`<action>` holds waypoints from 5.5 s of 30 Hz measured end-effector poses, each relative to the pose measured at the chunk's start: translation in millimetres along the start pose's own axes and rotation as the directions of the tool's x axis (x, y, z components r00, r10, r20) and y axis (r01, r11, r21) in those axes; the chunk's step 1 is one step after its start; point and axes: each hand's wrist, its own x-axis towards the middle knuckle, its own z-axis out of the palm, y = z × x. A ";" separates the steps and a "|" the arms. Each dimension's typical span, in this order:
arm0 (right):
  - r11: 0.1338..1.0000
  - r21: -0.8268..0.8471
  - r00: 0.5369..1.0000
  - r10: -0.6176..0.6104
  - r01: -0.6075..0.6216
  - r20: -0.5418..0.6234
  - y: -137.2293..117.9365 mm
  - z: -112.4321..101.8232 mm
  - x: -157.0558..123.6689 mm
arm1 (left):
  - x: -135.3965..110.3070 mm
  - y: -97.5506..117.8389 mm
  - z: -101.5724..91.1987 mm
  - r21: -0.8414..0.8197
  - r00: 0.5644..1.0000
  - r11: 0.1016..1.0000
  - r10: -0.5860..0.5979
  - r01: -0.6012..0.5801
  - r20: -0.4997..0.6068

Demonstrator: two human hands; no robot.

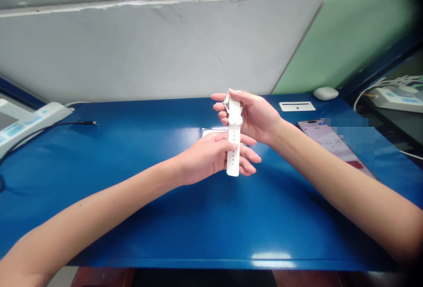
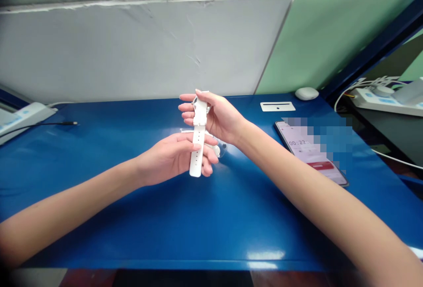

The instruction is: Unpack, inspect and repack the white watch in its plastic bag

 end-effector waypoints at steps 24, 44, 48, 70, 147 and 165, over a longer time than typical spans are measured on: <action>0.996 0.051 0.976 -0.059 0.071 -0.208 0.9 -8.9 9.1 | -1.7 -5.1 -7.4 0.067 1.000 0.998 0.010 -0.011 0.018; 0.994 0.031 0.975 -0.096 0.105 -0.200 -3.0 -8.9 8.3 | -2.5 -5.1 -2.2 0.088 0.998 0.995 -0.034 0.039 -0.050; 0.995 0.029 0.990 -0.095 0.098 -0.106 -3.6 -5.1 4.8 | -0.5 -2.8 -0.3 0.048 0.980 0.999 -0.004 0.013 -0.197; 0.687 -0.521 0.808 -0.588 0.507 0.011 11.1 -0.9 0.9 | 5.5 -0.9 -9.4 0.106 0.934 0.974 0.222 -0.200 -0.279; 0.960 -0.154 0.972 -0.231 0.234 0.038 11.5 9.5 -3.6 | 1.2 -3.4 -10.4 0.195 0.975 0.979 0.096 -0.057 -0.201; 0.956 -0.166 0.970 -0.243 0.243 0.023 14.7 5.0 1.4 | 2.2 -3.3 -16.0 0.262 0.963 0.964 0.109 -0.042 -0.248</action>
